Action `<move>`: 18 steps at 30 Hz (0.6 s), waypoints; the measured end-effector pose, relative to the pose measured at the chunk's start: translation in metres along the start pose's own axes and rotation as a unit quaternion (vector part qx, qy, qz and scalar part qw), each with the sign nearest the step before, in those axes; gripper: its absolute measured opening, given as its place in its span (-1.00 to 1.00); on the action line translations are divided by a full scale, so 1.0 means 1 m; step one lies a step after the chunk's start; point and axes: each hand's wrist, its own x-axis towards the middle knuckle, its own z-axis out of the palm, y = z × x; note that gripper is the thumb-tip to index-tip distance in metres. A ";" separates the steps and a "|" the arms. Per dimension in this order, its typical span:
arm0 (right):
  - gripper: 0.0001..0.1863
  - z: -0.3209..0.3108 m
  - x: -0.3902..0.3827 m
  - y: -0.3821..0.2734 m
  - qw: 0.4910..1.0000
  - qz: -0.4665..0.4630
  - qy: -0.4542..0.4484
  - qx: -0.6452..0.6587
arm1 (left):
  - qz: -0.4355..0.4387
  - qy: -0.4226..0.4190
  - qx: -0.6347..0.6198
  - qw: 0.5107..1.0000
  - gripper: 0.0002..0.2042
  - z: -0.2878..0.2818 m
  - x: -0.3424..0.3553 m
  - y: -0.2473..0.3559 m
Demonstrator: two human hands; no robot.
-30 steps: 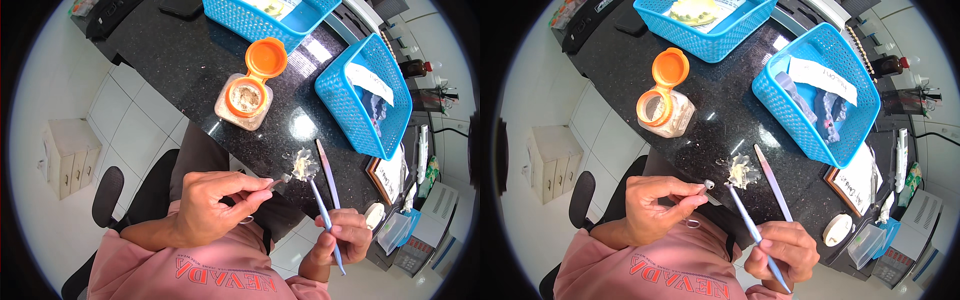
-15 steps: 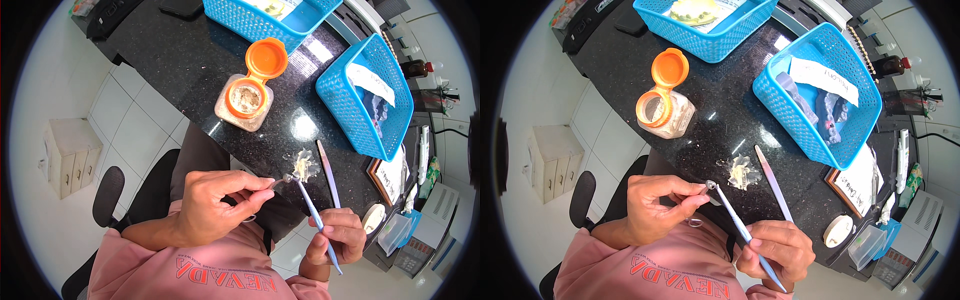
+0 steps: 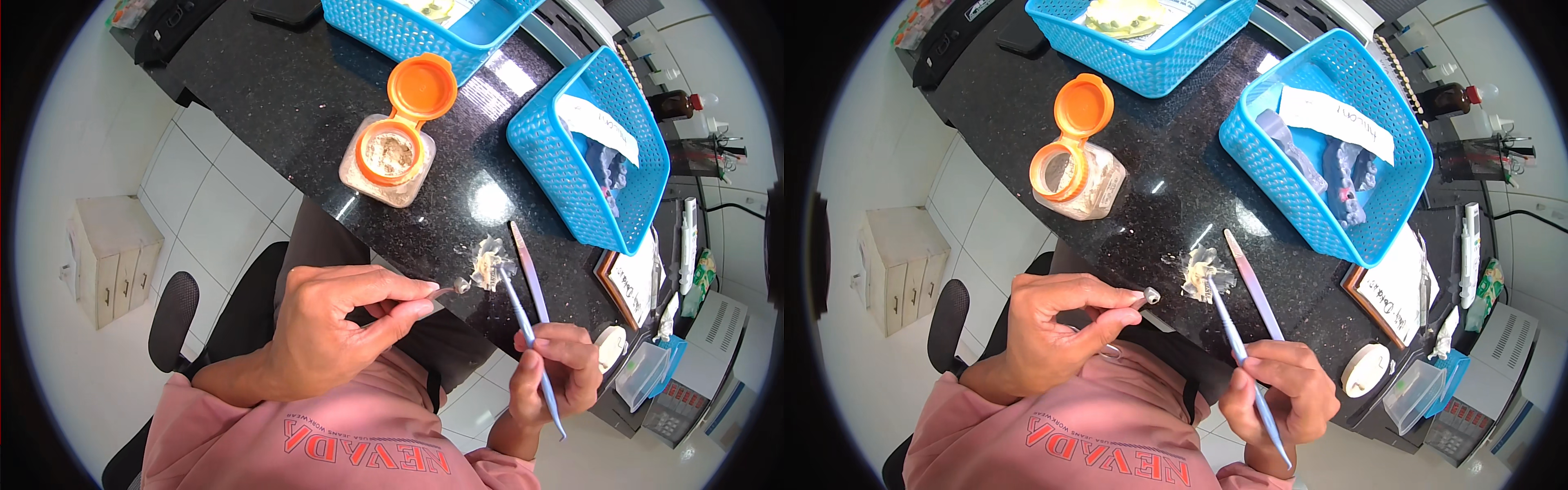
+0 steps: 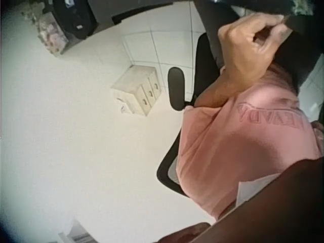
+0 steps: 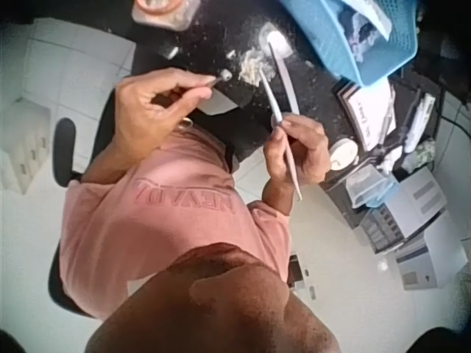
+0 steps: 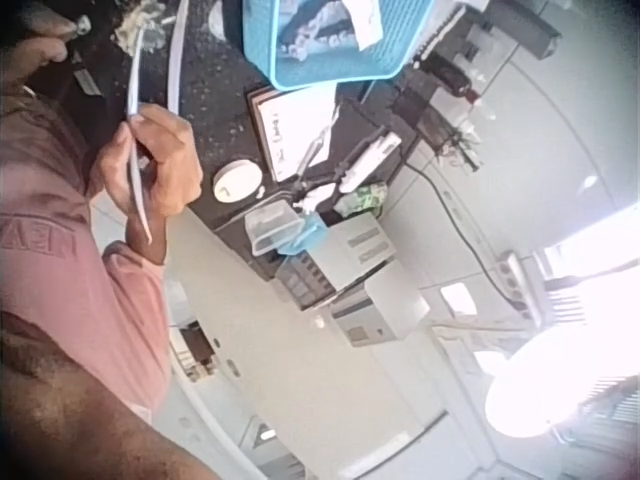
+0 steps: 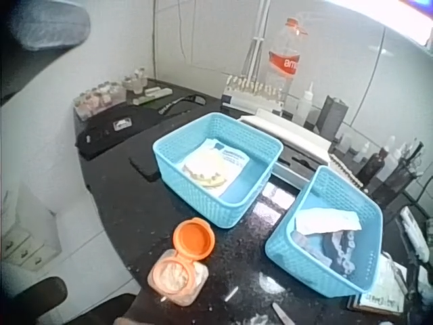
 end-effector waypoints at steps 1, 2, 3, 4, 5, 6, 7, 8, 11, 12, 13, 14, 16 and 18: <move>-0.86 0.001 0.000 0.001 1.000 -0.018 -0.007 -0.004 | 0.000 -0.001 0.000 1.000 -0.89 0.000 0.001 0.001; -0.86 0.002 0.001 0.002 0.999 -0.036 -0.014 -0.007 | -0.007 -0.004 -0.001 1.000 -0.88 -0.001 0.002 0.001; -0.86 0.004 0.001 0.003 0.999 -0.043 -0.004 -0.003 | -0.014 -0.007 -0.002 1.000 -0.88 -0.001 0.002 0.002; -0.86 0.004 0.001 0.003 0.999 -0.043 -0.004 -0.003 | -0.014 -0.007 -0.001 1.000 -0.88 -0.001 0.002 0.002; -0.86 0.004 0.001 0.002 0.999 -0.041 -0.007 -0.010 | -0.020 -0.011 -0.001 1.000 -0.88 -0.001 0.002 0.002; -0.86 0.003 0.001 0.002 0.999 -0.040 -0.010 -0.017 | -0.027 -0.014 0.000 1.000 -0.88 -0.001 0.002 0.002; -0.86 0.003 0.001 0.002 0.999 -0.040 -0.010 -0.017 | -0.026 -0.013 0.000 1.000 -0.88 -0.001 0.002 0.001; -0.86 0.002 0.000 0.002 0.999 -0.040 -0.010 -0.019 | -0.022 -0.007 -0.003 1.000 -0.88 0.000 0.002 0.000; -0.85 0.000 0.000 0.002 0.998 -0.056 -0.006 -0.015 | -0.018 -0.001 -0.005 1.000 -0.88 -0.001 0.001 0.000; -0.84 0.000 0.000 0.002 0.997 -0.071 -0.001 -0.009 | -0.018 -0.002 -0.004 1.000 -0.88 -0.001 0.002 0.000; -0.84 0.000 0.000 0.001 0.997 -0.071 -0.001 -0.008 | -0.018 -0.002 -0.004 1.000 -0.88 -0.001 0.002 0.000; -0.84 0.001 0.000 0.000 0.997 -0.074 0.011 0.026 | -0.020 -0.004 -0.007 1.000 -0.88 -0.001 0.002 0.000; -0.83 0.003 -0.001 -0.001 0.995 -0.077 0.023 0.061 | -0.022 -0.007 -0.008 1.000 -0.88 -0.001 0.002 0.000; -0.82 0.006 0.000 -0.002 0.991 -0.083 -0.006 0.102 | -0.030 -0.008 -0.006 0.999 -0.88 -0.001 0.002 0.001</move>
